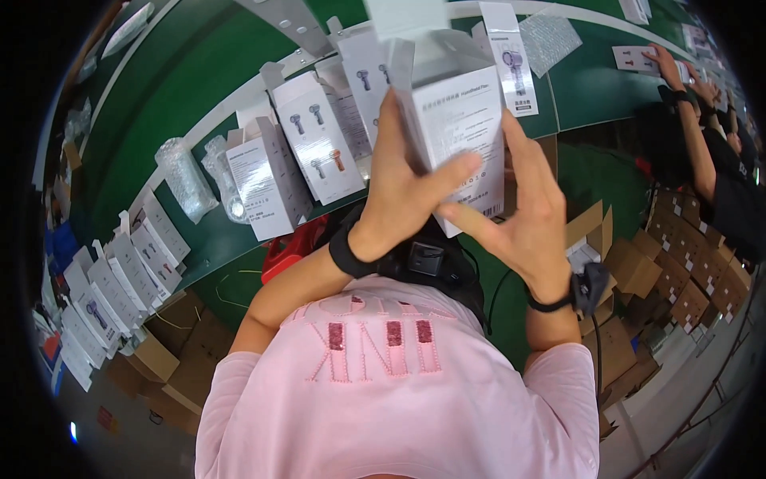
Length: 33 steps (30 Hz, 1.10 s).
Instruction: Packaging infrared thermometers into cardboard boxes with bubble wrap and instruction manuals.
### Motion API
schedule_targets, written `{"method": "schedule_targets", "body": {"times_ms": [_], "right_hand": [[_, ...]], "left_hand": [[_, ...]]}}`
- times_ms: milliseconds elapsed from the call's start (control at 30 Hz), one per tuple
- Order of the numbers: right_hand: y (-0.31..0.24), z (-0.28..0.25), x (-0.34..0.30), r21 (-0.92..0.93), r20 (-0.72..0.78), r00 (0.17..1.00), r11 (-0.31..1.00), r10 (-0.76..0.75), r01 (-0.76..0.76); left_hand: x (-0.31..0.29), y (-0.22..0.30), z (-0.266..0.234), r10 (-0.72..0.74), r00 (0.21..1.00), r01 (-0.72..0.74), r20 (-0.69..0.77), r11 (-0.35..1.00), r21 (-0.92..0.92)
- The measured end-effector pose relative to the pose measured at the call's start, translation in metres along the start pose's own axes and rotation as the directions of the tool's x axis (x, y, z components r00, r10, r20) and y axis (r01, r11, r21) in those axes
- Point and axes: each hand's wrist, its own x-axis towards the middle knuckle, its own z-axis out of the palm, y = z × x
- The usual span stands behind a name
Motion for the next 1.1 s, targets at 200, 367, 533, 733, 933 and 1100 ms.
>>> {"method": "schedule_targets", "body": {"times_ms": [200,367,533,733,933,1100], "right_hand": [[-0.071,-0.058,0.018,0.052,-0.028,0.933,0.932,-0.358,0.359],[-0.101,-0.037,0.065,0.116,0.771,0.476,0.828,-0.423,0.548],[-0.133,0.056,0.067,0.328,0.935,-0.047,0.809,-0.351,0.488],[-0.152,0.199,0.039,0.438,0.805,-0.548,0.852,-0.229,0.286],[-0.192,0.289,-0.001,0.426,0.76,-0.564,0.903,-0.322,0.057],[-0.246,0.3,0.033,0.294,0.943,-0.13,0.951,-0.306,-0.098]], "left_hand": [[-0.037,0.035,-0.043,0.174,0.953,-0.239,0.249,0.936,0.259],[-0.082,0.077,-0.082,0.029,0.925,-0.162,0.378,0.931,0.326],[-0.143,0.117,-0.15,-0.144,0.919,0.047,0.366,0.964,0.26],[-0.227,0.11,-0.225,-0.327,0.902,0.227,0.281,0.914,0.335],[-0.303,0.106,-0.286,-0.406,0.907,0.399,0.109,0.914,0.076],[-0.361,0.115,-0.35,-0.459,0.885,0.462,-0.077,0.887,0.021]]}}
